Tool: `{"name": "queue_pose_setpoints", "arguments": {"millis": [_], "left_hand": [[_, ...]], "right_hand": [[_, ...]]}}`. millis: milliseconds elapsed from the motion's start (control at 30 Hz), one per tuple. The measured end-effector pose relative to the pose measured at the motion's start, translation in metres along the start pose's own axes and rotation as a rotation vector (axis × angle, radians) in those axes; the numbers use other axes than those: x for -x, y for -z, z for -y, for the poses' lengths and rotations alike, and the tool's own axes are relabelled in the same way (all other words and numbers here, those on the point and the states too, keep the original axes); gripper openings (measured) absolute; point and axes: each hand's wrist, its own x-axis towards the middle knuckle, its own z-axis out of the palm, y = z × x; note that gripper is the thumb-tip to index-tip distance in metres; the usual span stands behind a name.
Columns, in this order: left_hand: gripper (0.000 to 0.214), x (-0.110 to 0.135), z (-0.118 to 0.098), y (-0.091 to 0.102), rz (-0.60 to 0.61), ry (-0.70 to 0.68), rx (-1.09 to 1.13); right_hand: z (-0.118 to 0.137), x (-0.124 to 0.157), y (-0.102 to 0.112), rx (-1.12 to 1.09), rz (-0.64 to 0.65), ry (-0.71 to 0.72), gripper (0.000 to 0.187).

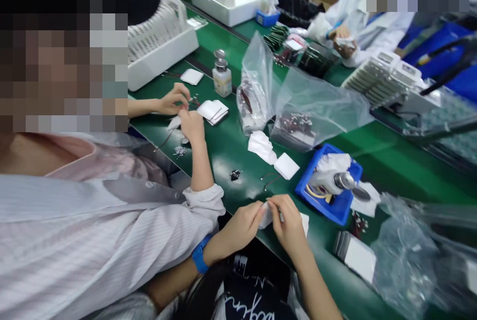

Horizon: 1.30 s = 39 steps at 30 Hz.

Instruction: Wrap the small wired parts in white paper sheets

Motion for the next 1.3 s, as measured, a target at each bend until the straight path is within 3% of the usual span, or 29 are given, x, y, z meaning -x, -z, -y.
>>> {"name": "queue_pose_setpoints", "arguments": {"millis": [433,867,1300], "left_hand": [[0.032,-0.001,-0.001,0.000,0.070,-0.026,-0.135],[0.032,0.001,0.007,-0.015,-0.009,0.049,0.139],[0.032,-0.003,0.011,-0.015,-0.048,0.126,0.162]], "right_hand": [[-0.010,0.006,0.009,0.015,0.132,-0.017,0.009],[-0.007,0.001,0.006,0.024,0.164,-0.038,0.006],[-0.011,-0.007,-0.002,0.144,0.165,0.006,0.006]]}}
